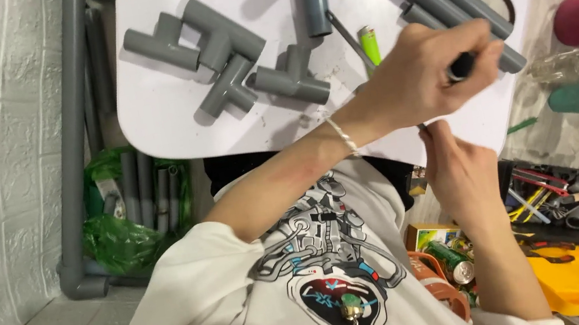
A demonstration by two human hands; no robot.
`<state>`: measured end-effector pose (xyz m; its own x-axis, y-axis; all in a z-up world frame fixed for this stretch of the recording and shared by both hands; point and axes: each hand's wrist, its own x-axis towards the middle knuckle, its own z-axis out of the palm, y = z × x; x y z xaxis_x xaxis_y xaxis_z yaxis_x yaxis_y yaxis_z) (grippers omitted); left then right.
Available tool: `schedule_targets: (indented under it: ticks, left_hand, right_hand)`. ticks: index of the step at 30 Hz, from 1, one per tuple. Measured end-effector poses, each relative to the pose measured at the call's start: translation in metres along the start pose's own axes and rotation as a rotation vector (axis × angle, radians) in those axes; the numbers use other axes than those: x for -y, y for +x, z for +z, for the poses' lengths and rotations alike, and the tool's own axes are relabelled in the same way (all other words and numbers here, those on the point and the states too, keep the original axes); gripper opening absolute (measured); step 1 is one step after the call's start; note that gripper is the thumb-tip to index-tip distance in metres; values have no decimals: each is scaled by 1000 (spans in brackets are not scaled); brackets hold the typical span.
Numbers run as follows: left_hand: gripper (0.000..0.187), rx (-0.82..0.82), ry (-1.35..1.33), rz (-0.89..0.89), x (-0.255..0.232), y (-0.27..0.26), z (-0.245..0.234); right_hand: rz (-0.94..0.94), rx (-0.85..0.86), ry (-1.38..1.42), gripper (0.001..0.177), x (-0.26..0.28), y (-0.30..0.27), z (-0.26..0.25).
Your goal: Marking PVC pipes with a marker and cutting them into smaller sections using a manual hacksaw blade.
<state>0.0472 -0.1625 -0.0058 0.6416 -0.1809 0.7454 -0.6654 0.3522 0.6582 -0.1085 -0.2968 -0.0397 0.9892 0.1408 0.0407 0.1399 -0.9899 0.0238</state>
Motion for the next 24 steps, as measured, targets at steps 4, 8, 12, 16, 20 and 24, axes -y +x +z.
schedule_targets:
  ticks: [4,8,12,16,20,24]
  left_hand:
    - [26,25,25,-15,2,0,-2]
    - [24,34,91,-33,17,-3,-3]
    - [24,59,-42,-39,21,-2,-11]
    - [25,58,23,4,13,-5,1]
    - [23,46,-11,-15,18,-1,-11]
    - [25,45,6,-65,26,-5,-13]
  right_hand:
    - [28,7,151,11,-8,12,34]
    - [19,-12,200,18,1,14,14]
    - [77,91,101,14,-13,-4,5]
    - [-87,5,59,20,-26,15,38]
    - [-107,-37,107,14,-16,28,27]
    - [-24,51,44,13,-17,12,14]
